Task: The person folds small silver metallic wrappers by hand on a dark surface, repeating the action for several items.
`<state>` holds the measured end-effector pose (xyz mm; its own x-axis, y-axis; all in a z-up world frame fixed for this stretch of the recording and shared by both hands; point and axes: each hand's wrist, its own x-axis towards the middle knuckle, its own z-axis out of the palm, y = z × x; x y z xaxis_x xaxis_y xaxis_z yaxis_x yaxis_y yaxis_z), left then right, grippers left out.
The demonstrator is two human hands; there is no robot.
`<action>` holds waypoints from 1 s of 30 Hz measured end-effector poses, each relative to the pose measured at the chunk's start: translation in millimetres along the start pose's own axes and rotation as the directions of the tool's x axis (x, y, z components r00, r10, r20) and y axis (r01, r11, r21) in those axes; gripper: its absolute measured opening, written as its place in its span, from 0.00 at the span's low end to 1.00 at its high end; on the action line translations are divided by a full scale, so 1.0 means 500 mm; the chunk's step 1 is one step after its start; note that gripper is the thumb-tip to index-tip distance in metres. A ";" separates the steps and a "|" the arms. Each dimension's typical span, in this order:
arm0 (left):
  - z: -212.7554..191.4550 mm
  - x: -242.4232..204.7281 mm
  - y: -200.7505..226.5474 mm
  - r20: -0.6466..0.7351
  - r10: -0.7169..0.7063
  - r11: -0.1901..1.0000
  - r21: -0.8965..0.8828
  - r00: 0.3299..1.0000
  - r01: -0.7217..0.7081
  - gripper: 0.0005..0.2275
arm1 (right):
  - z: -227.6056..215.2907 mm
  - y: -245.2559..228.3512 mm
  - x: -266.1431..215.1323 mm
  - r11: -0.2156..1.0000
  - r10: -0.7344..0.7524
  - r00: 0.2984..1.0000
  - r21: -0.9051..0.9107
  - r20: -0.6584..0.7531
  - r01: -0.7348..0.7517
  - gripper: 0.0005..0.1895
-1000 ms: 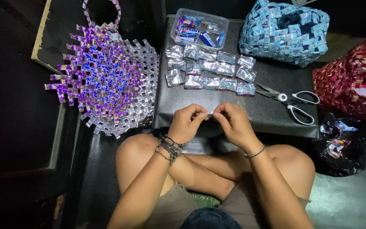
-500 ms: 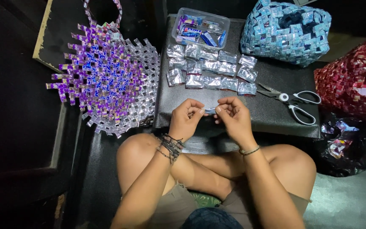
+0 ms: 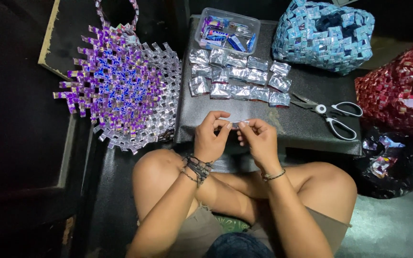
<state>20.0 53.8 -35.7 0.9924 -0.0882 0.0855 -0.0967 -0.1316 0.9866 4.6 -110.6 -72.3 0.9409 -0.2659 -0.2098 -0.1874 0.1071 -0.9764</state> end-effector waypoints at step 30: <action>0.041 -0.026 -0.031 0.154 0.099 0.851 -0.525 0.983 -0.003 0.27 | 0.087 -0.101 -0.106 0.409 -0.825 0.560 -0.604 0.076 0.685 0.07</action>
